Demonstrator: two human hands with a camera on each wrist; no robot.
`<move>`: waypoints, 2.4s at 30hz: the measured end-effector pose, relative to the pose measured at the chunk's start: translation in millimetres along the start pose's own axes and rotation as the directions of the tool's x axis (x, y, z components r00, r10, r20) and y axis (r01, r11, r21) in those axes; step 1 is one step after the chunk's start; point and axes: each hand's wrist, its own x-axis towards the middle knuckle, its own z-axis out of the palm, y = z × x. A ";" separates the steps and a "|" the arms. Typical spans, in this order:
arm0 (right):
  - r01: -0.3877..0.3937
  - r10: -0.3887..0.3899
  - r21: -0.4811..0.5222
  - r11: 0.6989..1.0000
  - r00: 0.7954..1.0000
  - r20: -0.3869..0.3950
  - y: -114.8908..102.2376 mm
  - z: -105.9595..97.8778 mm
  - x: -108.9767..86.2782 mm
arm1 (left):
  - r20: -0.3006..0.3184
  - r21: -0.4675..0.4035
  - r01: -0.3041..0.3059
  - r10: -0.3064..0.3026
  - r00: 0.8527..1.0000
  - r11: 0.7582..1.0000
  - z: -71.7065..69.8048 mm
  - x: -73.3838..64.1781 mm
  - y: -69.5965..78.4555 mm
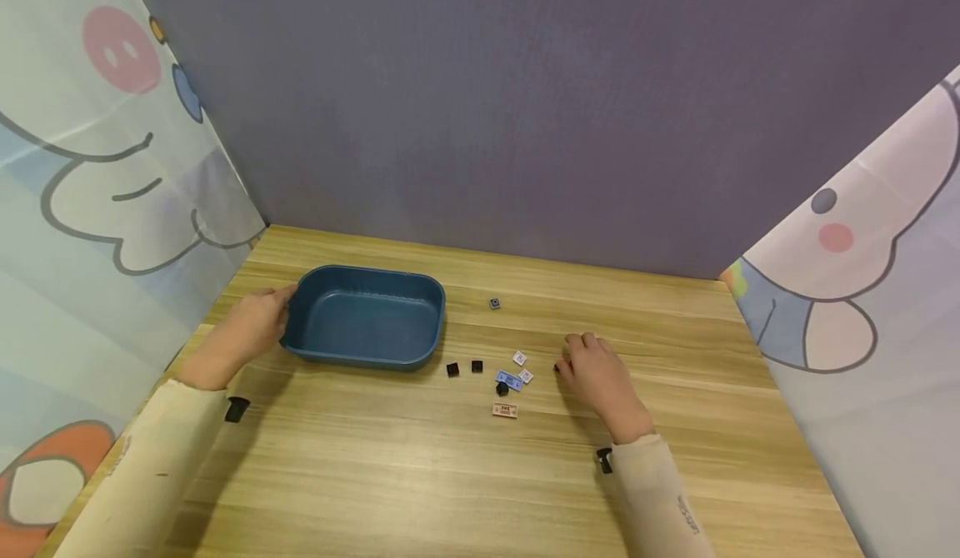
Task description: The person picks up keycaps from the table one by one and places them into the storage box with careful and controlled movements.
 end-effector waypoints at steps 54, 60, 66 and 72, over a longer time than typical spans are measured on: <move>-0.020 0.020 0.014 1.000 1.000 -0.011 6.8 4.5 5.9 | -0.003 -0.020 0.041 -0.041 0.999 0.999 6.3 -0.9 -1.5; 0.066 -0.067 -0.042 0.997 0.998 -0.017 -15.1 -4.2 29.9 | 0.006 -0.005 0.049 -0.049 0.999 0.999 7.9 0.3 -0.2; 0.170 -0.173 -0.060 0.984 0.984 -0.049 -42.2 -12.1 59.5 | -0.010 0.002 0.031 -0.031 0.999 1.000 8.9 -1.0 -2.5; 0.246 -0.249 -0.051 0.968 0.967 -0.059 -75.0 -17.4 90.9 | -0.017 0.003 0.040 -0.040 0.999 0.999 9.3 -3.5 -3.6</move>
